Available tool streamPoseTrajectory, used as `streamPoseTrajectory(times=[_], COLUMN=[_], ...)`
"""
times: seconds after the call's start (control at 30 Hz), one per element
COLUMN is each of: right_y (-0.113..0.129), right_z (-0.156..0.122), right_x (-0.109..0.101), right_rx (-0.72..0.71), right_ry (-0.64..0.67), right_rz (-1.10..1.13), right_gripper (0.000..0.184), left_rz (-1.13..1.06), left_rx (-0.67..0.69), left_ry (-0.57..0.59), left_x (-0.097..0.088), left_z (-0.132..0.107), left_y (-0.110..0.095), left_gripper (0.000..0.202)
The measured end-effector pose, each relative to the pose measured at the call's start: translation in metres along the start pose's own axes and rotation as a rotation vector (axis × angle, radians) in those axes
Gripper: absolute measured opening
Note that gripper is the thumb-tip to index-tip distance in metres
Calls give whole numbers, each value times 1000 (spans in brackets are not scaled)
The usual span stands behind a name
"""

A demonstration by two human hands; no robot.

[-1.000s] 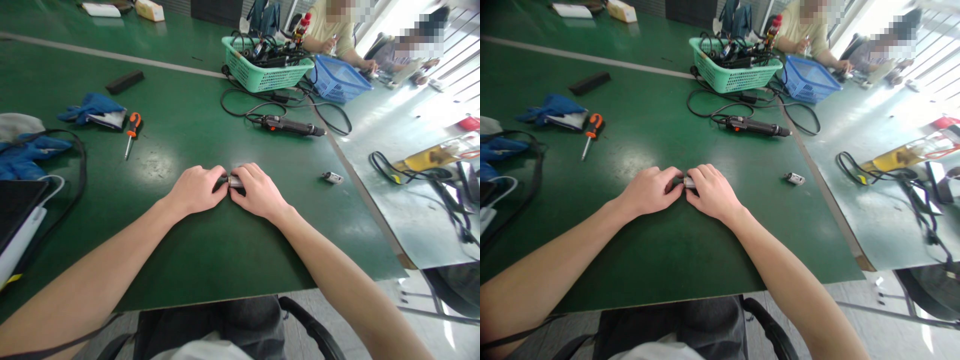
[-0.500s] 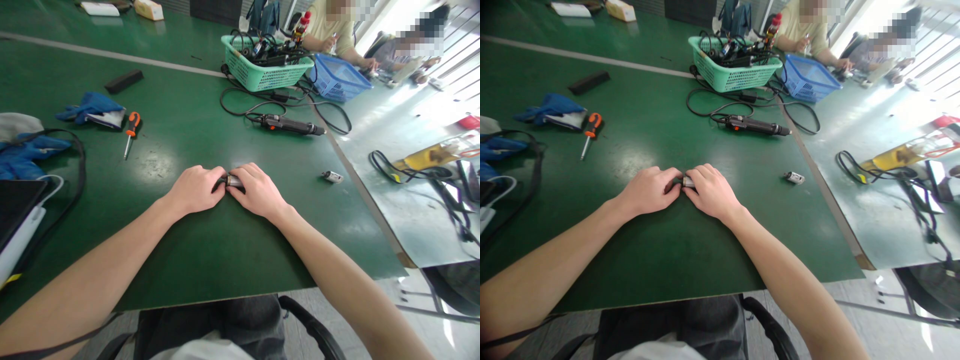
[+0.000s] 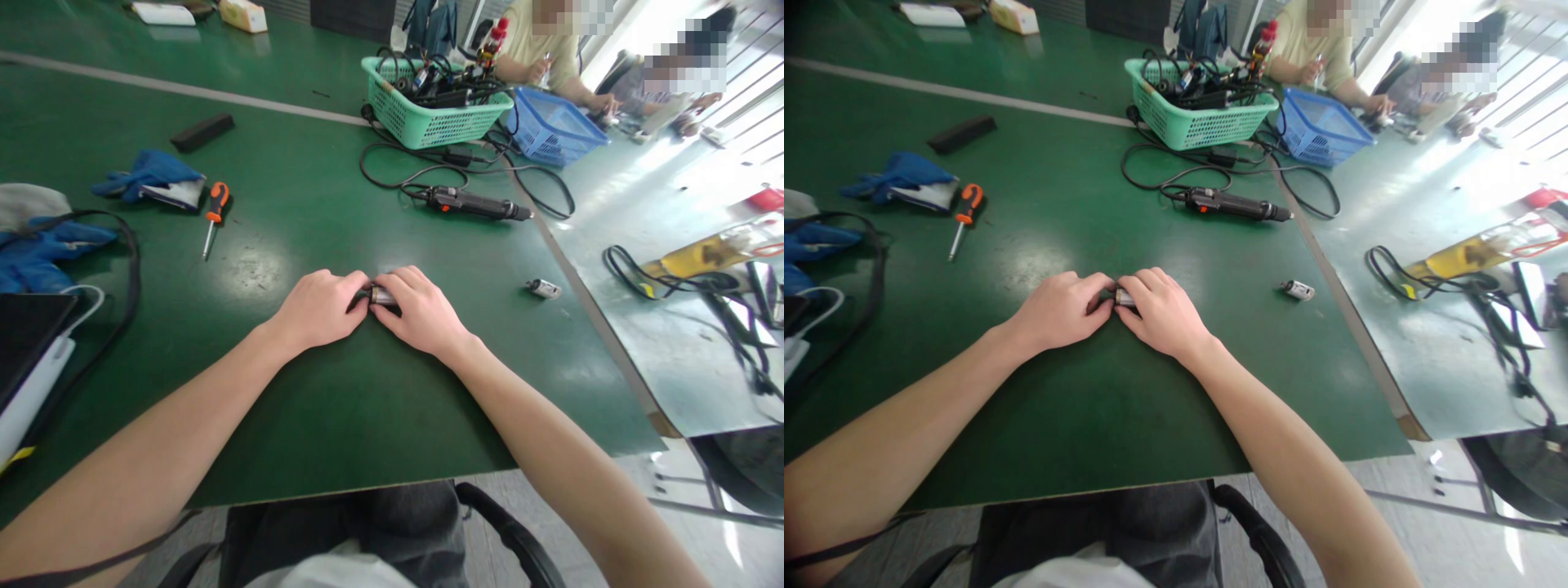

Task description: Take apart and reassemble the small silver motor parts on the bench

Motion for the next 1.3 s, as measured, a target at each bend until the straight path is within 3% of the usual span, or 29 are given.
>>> streamPoseTrajectory(times=[1.3], right_y=[-2], right_z=[1], right_x=[1], right_rx=[11], right_ry=[3], right_rz=[17], right_gripper=[24], left_rz=[22], left_rx=[-5], left_ry=[-3], left_x=[1], left_z=[2], left_y=[-1], left_gripper=[27])
Point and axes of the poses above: each hand's wrist, its own z-axis towards the middle knuckle, its own x-axis out of the palm, y = z × x, the point moved 8 cm from there along z, towards the middle knuckle, and after that the axes turned 2 degrees about x, right-handed, at the moved point
